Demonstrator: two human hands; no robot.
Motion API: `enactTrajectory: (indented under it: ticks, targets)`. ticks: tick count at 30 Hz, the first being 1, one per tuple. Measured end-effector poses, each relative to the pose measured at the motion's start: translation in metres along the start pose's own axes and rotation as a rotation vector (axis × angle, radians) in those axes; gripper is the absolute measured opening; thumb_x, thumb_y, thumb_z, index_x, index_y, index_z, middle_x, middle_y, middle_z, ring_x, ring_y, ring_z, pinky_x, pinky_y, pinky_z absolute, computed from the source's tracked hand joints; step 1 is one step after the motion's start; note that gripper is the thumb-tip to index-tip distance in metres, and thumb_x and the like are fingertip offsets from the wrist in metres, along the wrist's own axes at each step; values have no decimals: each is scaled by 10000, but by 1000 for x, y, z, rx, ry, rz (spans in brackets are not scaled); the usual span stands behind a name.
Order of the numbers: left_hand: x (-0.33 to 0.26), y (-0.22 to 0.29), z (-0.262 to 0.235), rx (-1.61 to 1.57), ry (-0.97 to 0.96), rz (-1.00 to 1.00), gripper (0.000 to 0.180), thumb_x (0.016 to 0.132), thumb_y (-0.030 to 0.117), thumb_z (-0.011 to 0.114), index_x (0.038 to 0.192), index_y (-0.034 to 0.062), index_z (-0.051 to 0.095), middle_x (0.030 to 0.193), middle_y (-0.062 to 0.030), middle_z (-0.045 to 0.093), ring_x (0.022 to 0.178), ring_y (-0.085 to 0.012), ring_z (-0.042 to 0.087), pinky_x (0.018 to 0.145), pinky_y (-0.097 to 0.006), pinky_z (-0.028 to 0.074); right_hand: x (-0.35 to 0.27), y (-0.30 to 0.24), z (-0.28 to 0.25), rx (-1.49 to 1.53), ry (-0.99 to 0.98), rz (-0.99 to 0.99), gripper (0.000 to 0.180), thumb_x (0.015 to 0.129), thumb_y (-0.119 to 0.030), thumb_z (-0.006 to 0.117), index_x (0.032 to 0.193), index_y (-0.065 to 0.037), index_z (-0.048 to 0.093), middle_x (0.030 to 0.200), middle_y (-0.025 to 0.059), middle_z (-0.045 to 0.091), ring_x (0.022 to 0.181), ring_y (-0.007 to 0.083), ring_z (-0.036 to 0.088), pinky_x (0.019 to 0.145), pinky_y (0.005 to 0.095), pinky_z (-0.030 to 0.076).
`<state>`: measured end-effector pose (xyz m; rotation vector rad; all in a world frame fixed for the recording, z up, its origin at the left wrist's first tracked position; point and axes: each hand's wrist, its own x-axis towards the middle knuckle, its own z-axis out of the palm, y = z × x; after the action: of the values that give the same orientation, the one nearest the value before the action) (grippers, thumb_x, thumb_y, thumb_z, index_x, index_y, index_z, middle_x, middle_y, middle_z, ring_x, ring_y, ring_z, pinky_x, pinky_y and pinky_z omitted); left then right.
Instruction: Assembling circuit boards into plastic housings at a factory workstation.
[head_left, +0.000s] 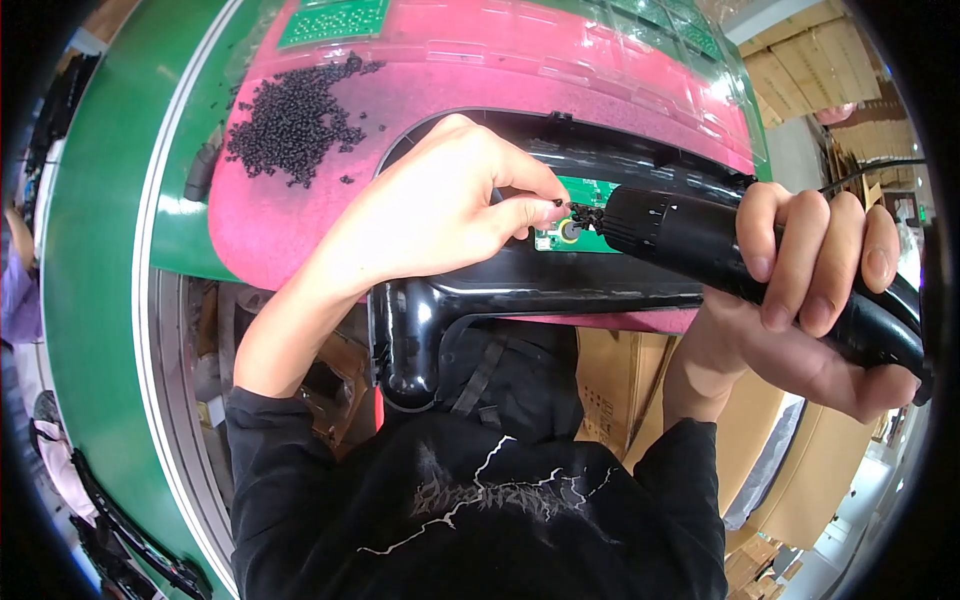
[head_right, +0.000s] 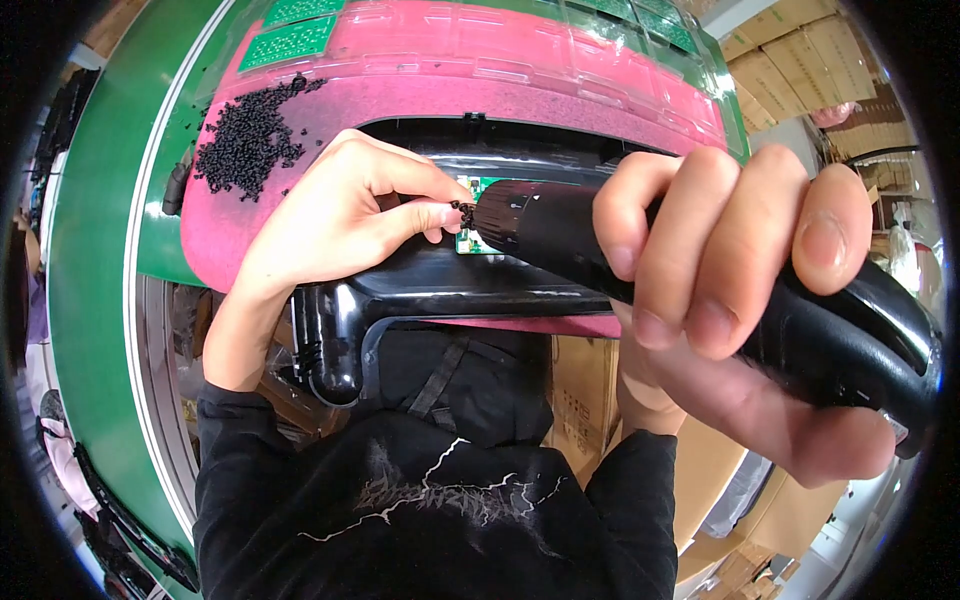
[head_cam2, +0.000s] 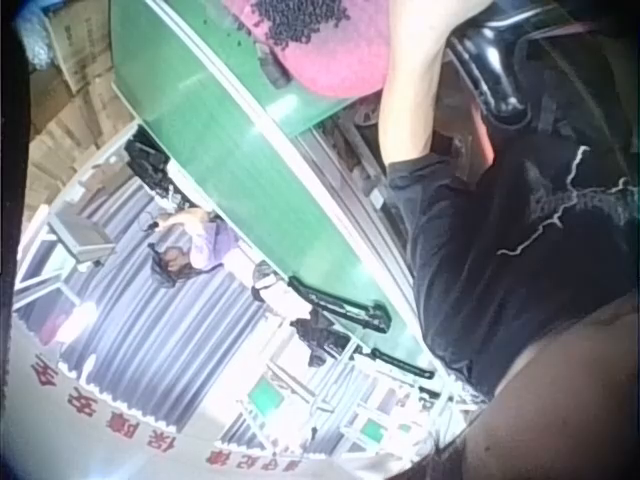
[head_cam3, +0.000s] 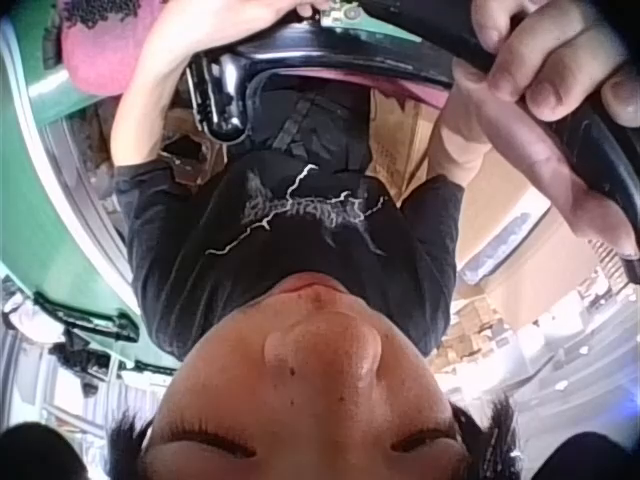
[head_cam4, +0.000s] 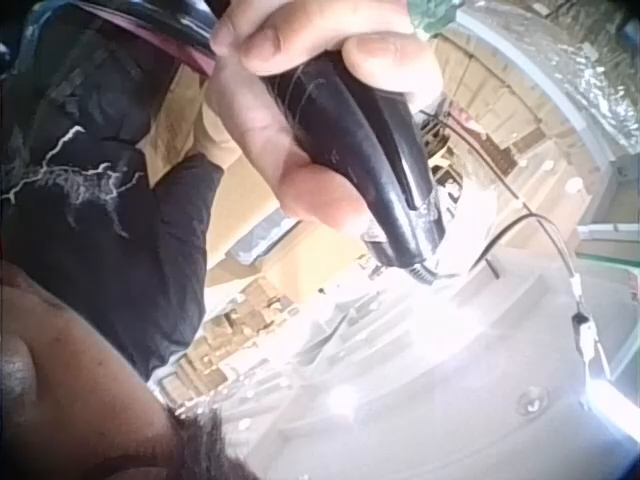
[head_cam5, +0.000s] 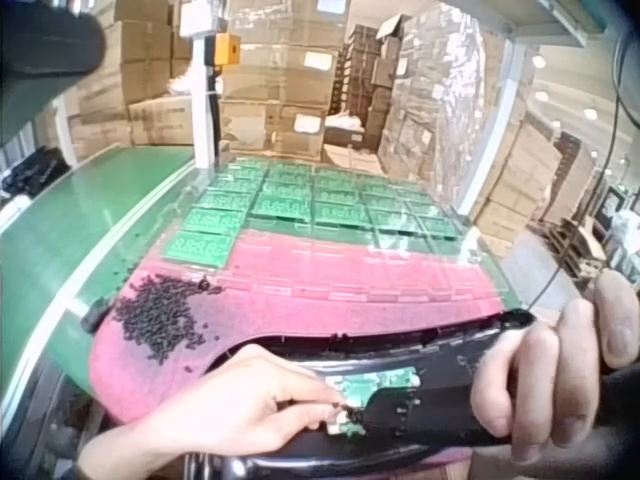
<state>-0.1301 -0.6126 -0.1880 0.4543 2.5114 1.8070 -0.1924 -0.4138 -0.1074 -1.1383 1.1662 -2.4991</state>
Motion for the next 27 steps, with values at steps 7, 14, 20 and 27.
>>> enactTrajectory:
  ticks: [7,14,20,27]
  targets:
    - [-2,-1,0,-114,-21,-88,143,836,-31,645,963,-82,689,777,-142,707,668,-149,674,630,-266,547,0,4,1,-19,-32,-9,552,683,-572,697,910,-101,520,606,-67,512,459,40,483,509,211,382]
    - [0,1,-1,-66,-88,-122,126,865,-7,595,935,-79,671,745,-119,689,627,-137,638,612,-271,530,0,6,-6,-29,-94,-8,568,702,-591,699,946,-107,528,635,-62,524,483,43,496,538,216,391]
    - [1,-3,1,103,69,-146,138,898,35,562,910,-49,672,689,-104,653,589,-145,611,597,-280,501,7,26,-30,-74,-215,173,669,798,-676,588,1075,-68,543,716,-20,523,559,96,466,584,265,347]
    - [0,-3,0,287,172,-134,228,945,152,545,836,-36,615,636,-162,585,587,-298,589,615,-361,468,3,41,-17,-170,-3,216,658,822,-685,517,1014,-56,536,651,-14,489,500,93,409,551,268,338]
